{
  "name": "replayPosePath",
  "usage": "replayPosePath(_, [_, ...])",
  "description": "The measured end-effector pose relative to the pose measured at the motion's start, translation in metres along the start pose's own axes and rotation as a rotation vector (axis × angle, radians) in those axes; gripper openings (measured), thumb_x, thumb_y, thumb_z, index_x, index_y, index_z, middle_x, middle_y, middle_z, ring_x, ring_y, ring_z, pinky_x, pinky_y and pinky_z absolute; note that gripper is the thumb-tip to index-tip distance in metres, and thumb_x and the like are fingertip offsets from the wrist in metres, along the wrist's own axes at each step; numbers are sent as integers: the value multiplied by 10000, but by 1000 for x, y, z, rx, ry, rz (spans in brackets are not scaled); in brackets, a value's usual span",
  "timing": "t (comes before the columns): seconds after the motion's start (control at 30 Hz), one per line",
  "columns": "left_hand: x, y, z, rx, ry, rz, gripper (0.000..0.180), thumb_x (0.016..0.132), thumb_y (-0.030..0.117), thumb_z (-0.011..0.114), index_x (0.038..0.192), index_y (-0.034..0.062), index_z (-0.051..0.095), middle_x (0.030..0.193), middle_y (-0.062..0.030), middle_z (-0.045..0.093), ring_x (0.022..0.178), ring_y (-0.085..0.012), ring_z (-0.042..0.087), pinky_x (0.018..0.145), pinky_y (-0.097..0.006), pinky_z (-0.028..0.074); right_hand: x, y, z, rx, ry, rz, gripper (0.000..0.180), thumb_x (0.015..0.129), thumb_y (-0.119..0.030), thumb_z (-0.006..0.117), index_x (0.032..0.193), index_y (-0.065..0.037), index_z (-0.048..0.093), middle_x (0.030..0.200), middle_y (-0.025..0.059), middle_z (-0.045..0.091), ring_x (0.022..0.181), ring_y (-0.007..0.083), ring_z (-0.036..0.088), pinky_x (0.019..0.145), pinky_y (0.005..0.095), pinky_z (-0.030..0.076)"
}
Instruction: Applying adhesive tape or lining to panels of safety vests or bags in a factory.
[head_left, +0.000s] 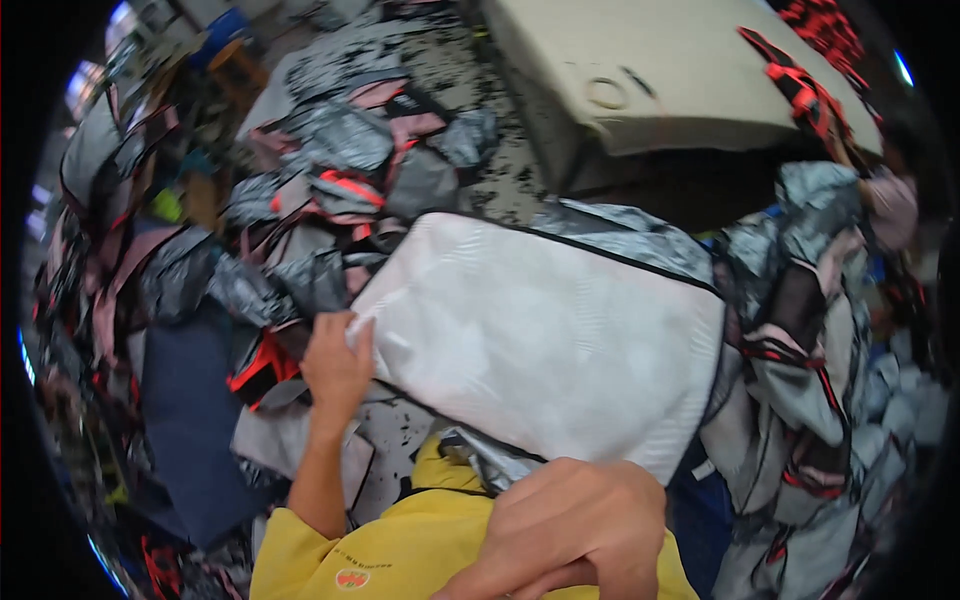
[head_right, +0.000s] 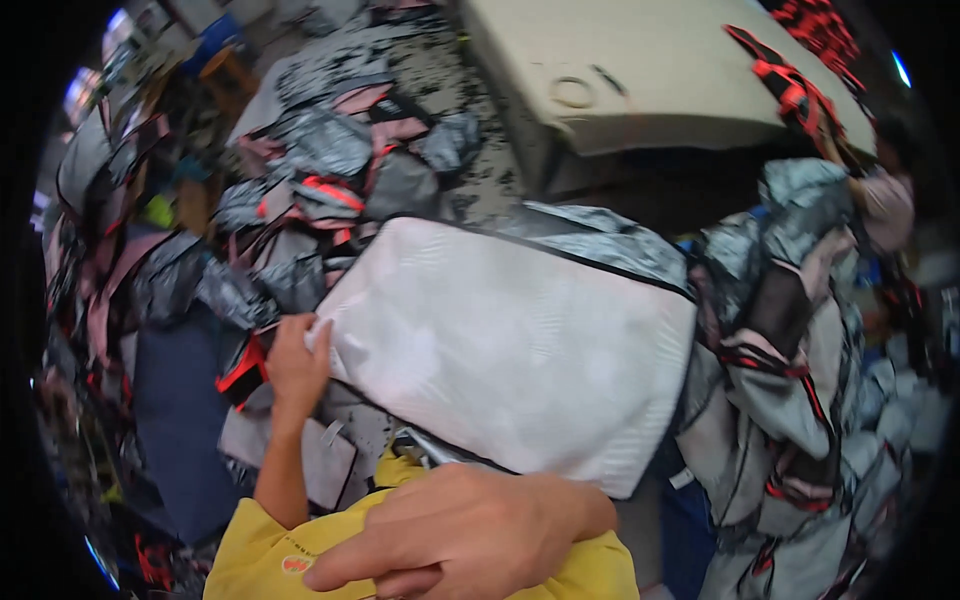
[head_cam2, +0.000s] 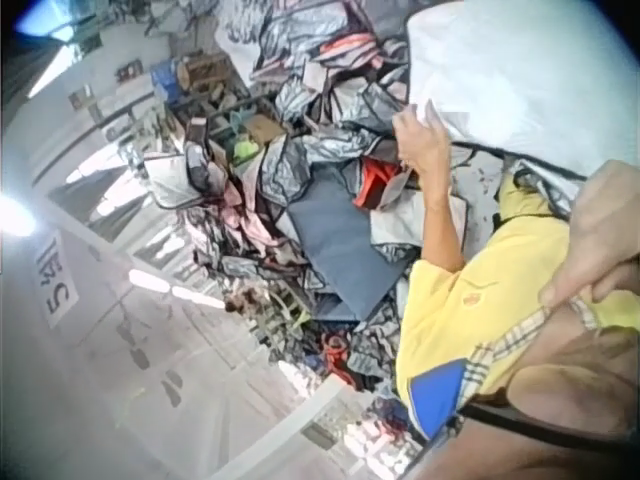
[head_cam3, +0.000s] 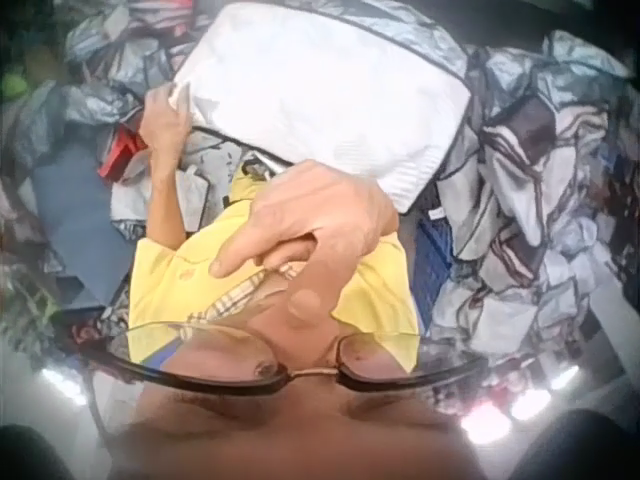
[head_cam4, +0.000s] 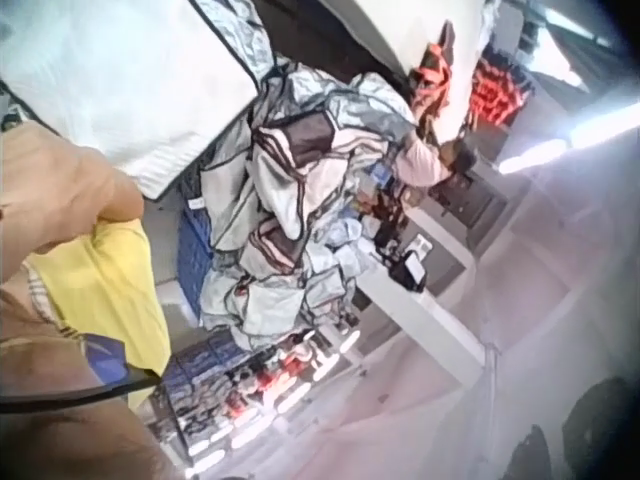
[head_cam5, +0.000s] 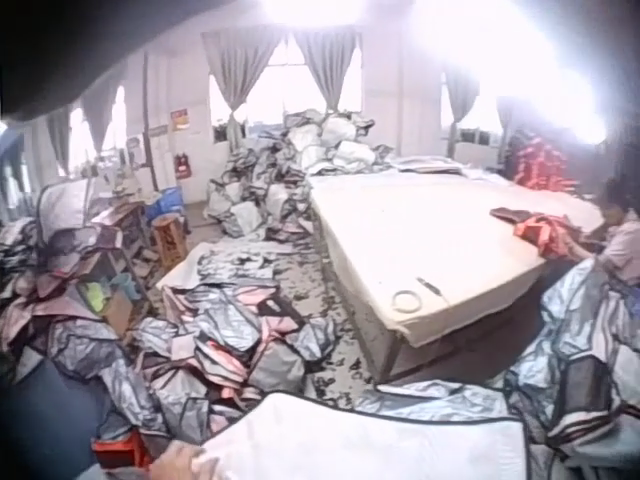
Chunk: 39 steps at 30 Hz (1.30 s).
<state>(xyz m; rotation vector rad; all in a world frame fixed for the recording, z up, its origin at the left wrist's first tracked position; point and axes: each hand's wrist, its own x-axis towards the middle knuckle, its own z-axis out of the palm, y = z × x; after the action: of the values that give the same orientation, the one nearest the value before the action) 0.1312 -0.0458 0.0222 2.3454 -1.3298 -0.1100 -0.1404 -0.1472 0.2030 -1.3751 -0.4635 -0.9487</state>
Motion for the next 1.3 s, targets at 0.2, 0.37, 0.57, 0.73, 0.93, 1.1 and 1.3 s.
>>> replayPosePath(0.2, [115,95,86,-203,-134,634,353,956,292,744,1174,20,685,1164,-196,668,1094,-401,645,921,-465,525,-12,-39,-2,67,141,43,449,933,-23,749,1232,-355,783,1173,298,727,662,289,703,480,333,493])
replayPosePath(0.37, [159,152,202,-116,-498,744,503,987,482,666,1223,40,705,1238,-206,669,1164,-392,631,1010,-478,509,-54,-31,41,-55,203,-186,449,912,-80,797,1288,-323,772,1226,319,701,692,327,715,505,333,504])
replayPosePath(0.57, [130,183,217,193,-671,809,593,956,610,644,1169,63,722,1206,-188,675,1195,-356,624,998,-477,516,-105,-89,8,-273,487,409,294,1015,-208,710,1165,42,744,992,199,779,872,312,760,761,374,599])
replayPosePath(0.73, [156,159,256,-10,-518,617,541,976,564,637,1176,67,712,1135,-176,718,1127,-396,663,986,-499,520,-252,-59,-105,-1769,1208,997,573,1071,-311,621,1498,47,485,1286,206,676,1170,287,651,1015,336,486])
replayPosePath(0.93, [149,128,220,40,-384,751,274,979,306,666,913,51,743,937,-160,720,941,-387,688,825,-503,536,-299,-45,-92,-1291,1407,1062,478,1029,-414,670,967,60,664,854,187,710,754,360,635,736,426,503])
replayPosePath(1.1, [176,183,57,-385,81,893,52,885,67,741,870,37,701,863,-140,662,826,-350,634,745,-442,496,-250,-71,-53,-1272,1435,633,433,1083,-305,627,807,22,558,651,20,491,631,147,391,581,337,367])
replayPosePath(1.3, [120,254,-124,-187,658,1143,76,915,91,730,903,36,680,860,-108,638,809,-321,614,754,-415,482,-252,-87,-56,-1438,1385,249,333,1113,-248,589,904,11,576,710,-51,463,679,54,376,585,275,323])
